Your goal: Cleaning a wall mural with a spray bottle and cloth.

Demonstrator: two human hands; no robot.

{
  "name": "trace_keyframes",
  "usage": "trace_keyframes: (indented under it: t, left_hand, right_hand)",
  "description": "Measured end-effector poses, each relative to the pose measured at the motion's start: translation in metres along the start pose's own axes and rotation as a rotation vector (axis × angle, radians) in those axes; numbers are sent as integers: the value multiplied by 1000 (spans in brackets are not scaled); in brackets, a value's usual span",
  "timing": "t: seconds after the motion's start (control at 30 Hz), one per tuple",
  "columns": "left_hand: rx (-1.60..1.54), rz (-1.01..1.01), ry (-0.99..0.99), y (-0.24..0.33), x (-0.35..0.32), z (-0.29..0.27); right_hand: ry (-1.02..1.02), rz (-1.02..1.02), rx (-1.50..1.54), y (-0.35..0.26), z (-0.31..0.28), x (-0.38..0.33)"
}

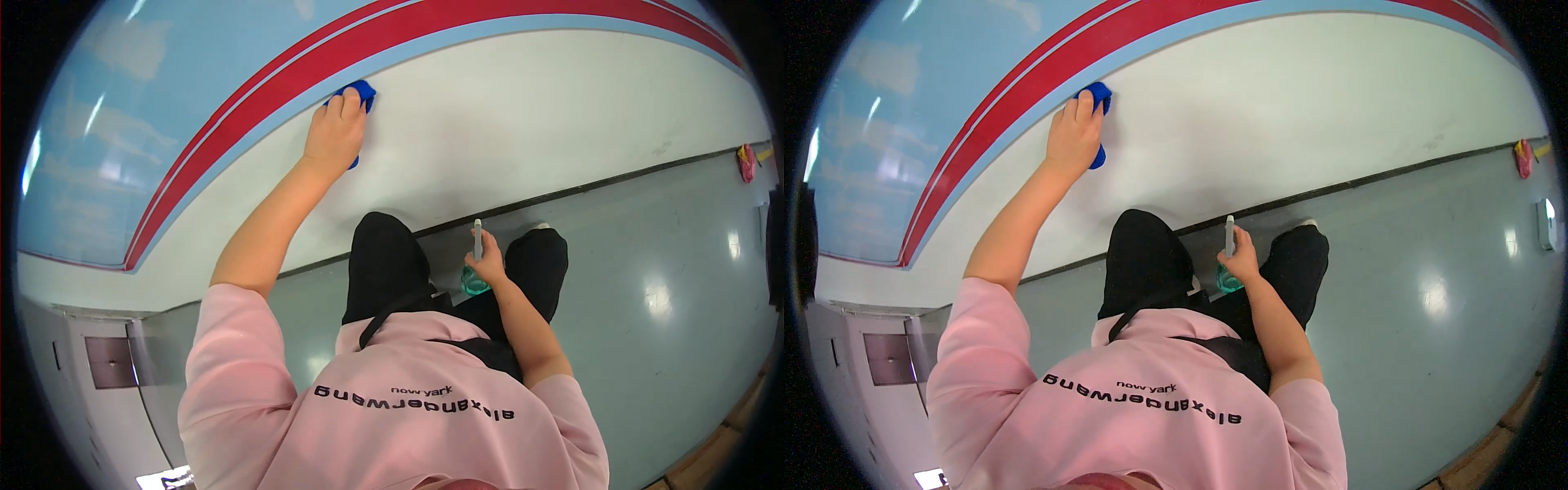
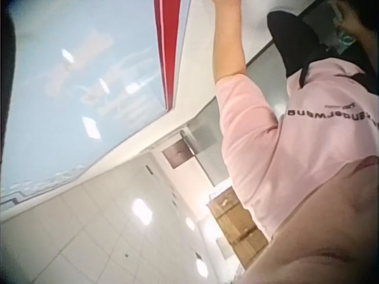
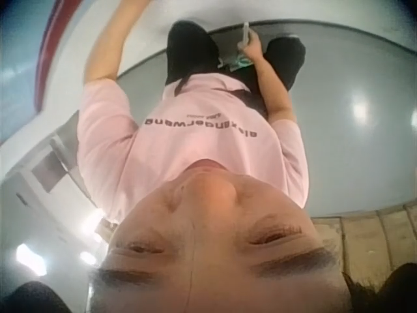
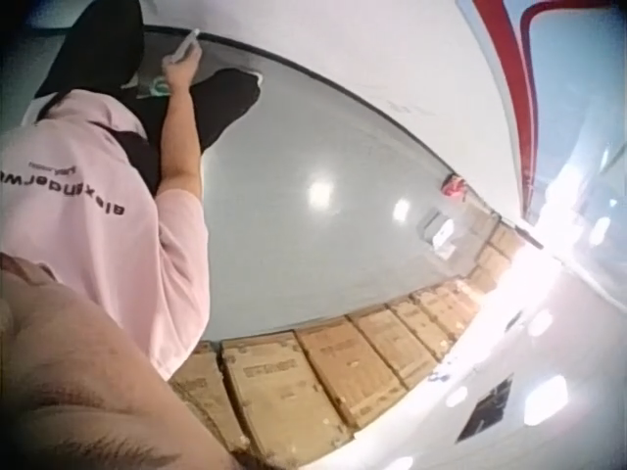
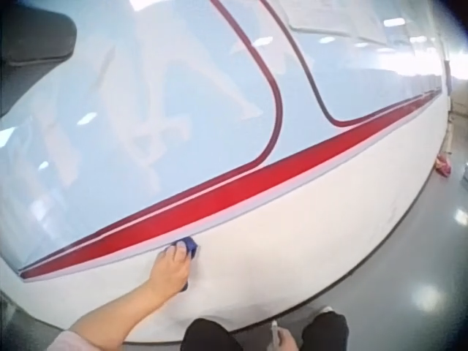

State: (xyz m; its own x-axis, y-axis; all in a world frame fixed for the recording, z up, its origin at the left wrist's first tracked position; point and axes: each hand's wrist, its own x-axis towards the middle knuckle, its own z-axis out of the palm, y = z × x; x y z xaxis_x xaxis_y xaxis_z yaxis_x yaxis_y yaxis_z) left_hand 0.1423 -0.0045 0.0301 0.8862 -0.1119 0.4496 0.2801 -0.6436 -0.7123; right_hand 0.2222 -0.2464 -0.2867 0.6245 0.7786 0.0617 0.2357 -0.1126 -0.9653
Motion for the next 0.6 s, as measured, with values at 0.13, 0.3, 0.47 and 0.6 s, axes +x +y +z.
trace_keyframes:
  t: [0.13, 0.3, 0.47, 0.6]
  left_hand:
    - [-59, 176, -91, -6, -16, 1]
    - [-6, -10, -56, -13, -19, -1]
    - [-28, -36, -60, -9, -16, 6]
    - [-167, 96, -65, -16, -7, 3]
  right_hand:
    - [-7, 19, -36, 1, -2, -2]
    - [-1, 17, -7, -7, -5, -6]
    - [-37, 54, -55, -9, -3, -3]
    - [0, -27, -73, 0, -5, -1]
